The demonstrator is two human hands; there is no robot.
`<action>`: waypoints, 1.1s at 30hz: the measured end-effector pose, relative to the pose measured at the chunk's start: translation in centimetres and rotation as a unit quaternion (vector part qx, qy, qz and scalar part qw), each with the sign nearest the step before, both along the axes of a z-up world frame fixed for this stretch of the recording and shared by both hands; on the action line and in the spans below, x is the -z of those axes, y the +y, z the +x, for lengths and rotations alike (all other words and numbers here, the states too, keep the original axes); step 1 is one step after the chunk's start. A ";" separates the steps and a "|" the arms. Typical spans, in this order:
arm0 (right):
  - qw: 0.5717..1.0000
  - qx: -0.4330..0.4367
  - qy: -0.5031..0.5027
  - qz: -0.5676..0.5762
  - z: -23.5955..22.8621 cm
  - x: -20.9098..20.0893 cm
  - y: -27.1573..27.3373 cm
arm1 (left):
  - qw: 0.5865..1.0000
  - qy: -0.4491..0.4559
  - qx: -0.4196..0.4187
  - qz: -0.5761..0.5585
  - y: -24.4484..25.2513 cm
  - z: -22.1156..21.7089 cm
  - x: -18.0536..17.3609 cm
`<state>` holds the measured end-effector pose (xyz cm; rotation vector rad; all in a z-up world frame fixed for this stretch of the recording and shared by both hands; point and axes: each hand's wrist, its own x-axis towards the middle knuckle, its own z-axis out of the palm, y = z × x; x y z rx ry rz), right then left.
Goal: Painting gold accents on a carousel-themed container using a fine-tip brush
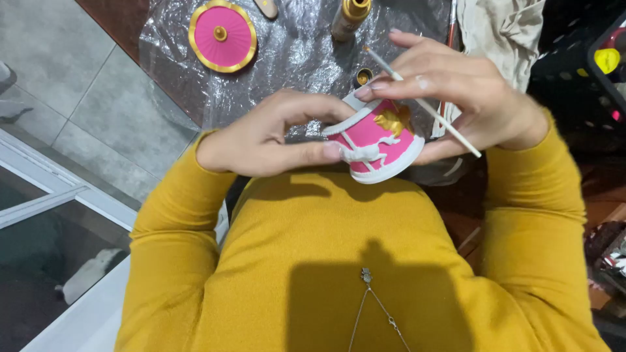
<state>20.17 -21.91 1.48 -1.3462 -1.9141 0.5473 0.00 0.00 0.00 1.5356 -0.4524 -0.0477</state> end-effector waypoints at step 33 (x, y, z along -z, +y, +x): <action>0.969 0.230 0.070 0.062 -1.1 8.5 1.5 | 0.852 -0.061 -0.476 -0.209 -4.5 -4.3 15.3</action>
